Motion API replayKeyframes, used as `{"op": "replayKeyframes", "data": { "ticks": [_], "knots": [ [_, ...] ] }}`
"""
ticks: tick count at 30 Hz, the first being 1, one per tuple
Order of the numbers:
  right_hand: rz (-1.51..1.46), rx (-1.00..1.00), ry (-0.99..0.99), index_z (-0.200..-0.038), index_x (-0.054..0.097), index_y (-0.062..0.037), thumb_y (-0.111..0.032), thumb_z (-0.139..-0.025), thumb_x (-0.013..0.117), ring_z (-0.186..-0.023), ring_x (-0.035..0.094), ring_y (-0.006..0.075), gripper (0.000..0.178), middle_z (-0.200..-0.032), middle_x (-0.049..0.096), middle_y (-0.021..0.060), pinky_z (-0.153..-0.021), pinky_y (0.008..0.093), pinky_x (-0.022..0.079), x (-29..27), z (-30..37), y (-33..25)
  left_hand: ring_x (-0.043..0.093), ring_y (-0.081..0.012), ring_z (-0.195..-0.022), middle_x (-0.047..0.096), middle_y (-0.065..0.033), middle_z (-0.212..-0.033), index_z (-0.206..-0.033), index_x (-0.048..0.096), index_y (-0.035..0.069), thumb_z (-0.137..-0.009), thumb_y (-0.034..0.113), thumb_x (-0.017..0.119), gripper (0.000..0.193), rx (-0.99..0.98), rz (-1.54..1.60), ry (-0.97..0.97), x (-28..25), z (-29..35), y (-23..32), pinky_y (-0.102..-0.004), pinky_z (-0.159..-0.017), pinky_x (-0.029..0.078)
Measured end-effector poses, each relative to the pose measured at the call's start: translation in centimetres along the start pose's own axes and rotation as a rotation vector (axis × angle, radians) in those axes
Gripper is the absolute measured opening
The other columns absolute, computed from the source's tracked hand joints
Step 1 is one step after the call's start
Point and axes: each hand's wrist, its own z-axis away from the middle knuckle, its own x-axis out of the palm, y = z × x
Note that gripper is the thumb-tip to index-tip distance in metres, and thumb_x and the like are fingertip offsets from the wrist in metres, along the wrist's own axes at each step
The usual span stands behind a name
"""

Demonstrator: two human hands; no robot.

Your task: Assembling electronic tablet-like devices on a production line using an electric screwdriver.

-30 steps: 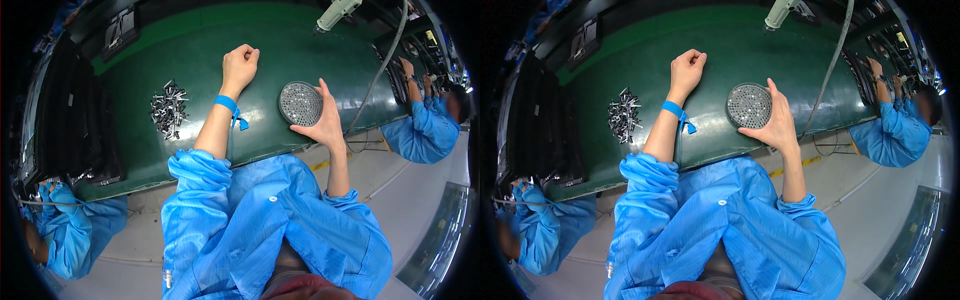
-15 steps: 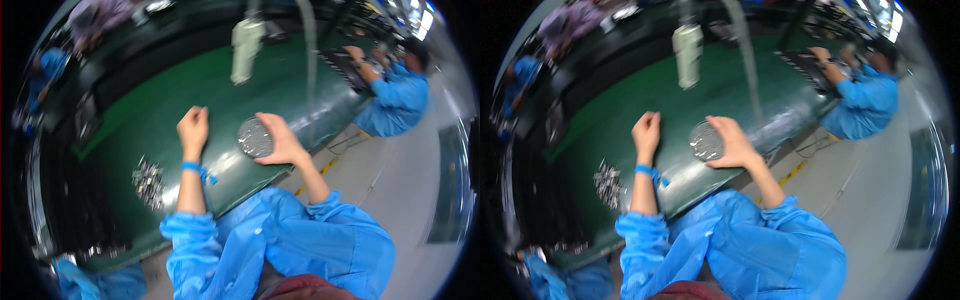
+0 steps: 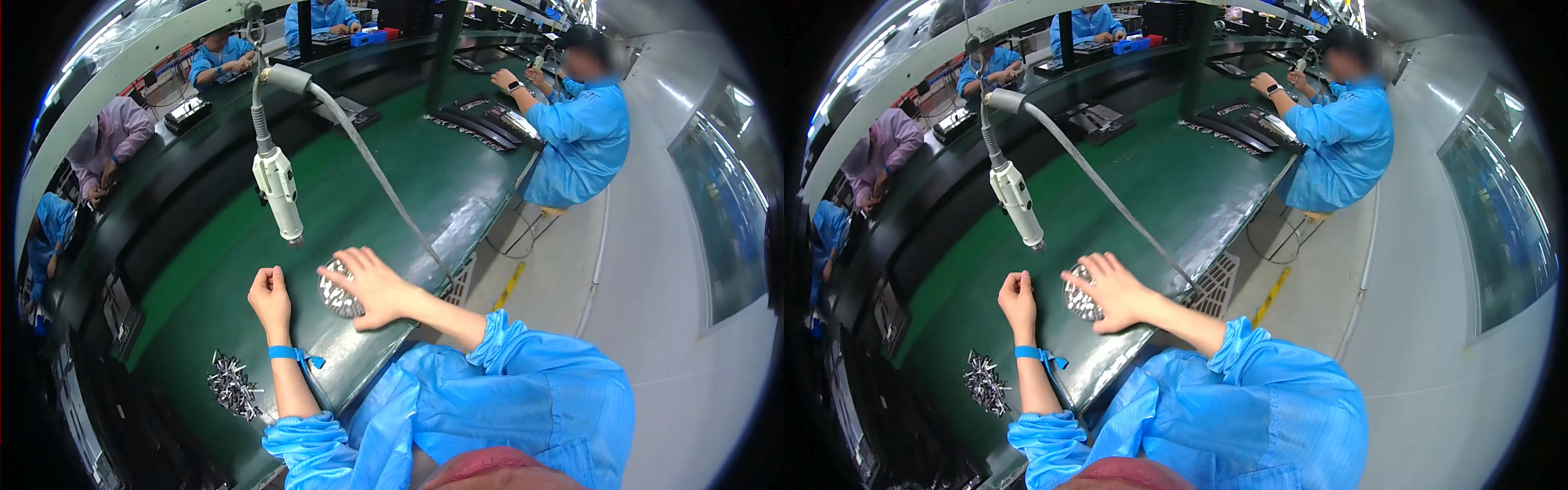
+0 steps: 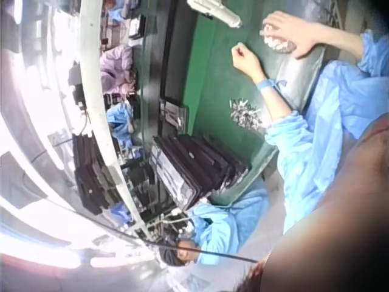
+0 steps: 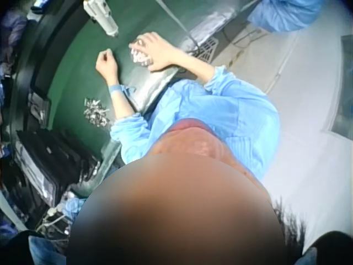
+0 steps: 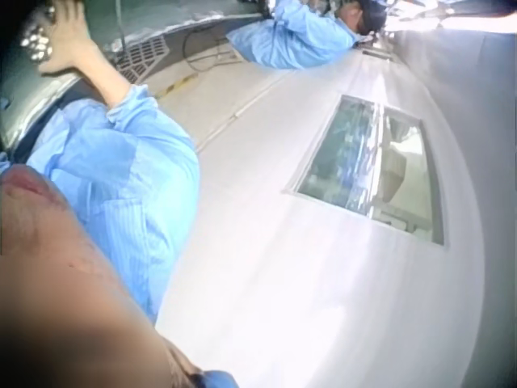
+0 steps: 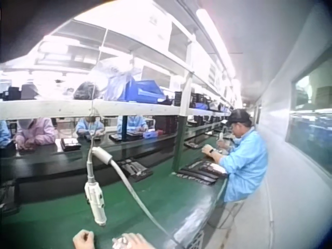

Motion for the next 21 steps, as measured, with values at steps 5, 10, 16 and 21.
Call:
{"op": "replayKeyframes", "data": {
  "ticks": [5,10,16,21],
  "knots": [
    [-0.144,-0.046,0.097,-0.136,0.044,-0.0082,-0.038,-0.057,0.075,-0.118,0.041,0.0412,0.090,-0.128,0.042,0.0267,-0.102,0.0480,0.034,1.8,-1.8,0.3,0.044,-0.0063,-0.054,0.052,0.0010,-0.058,-0.075,0.059,-0.001,-0.091,0.017,0.061,0.024,-0.008,-0.009,-0.036,-0.1,0.0,-0.2,-0.0254,-0.049,0.035],
    [-0.125,0.072,0.001,-0.128,0.053,-0.0136,-0.032,-0.056,0.072,-0.118,0.040,0.0397,0.077,-0.130,0.043,0.0192,-0.098,0.0469,0.037,1.5,-3.8,1.2,0.044,-0.0061,-0.054,0.052,0.0011,-0.058,-0.076,0.060,0.000,-0.091,0.018,0.061,0.024,-0.021,0.039,-0.031,-0.5,0.3,-0.7,-0.0253,-0.049,0.035],
    [-0.136,-0.151,0.008,-0.119,0.059,-0.0119,-0.032,-0.054,0.072,-0.118,0.041,0.0376,0.069,-0.125,0.047,0.0175,-0.098,0.0476,0.035,2.8,-3.6,0.8,0.042,-0.0073,-0.052,0.051,0.0000,-0.056,-0.076,0.060,-0.002,-0.090,0.017,0.062,0.024,-0.001,0.037,-0.012,-0.7,0.5,-1.4,-0.0266,-0.048,0.036],
    [-0.086,-0.045,0.108,-0.117,0.056,-0.0060,-0.032,-0.060,0.071,-0.118,0.042,0.0354,0.065,-0.120,0.050,0.0170,-0.100,0.0473,0.034,4.5,-5.9,1.2,0.043,-0.0066,-0.053,0.052,0.0007,-0.057,-0.076,0.060,-0.001,-0.091,0.017,0.062,0.024,-0.014,0.057,-0.037,-0.8,0.4,-1.2,-0.0257,-0.048,0.036]
  ]
}}
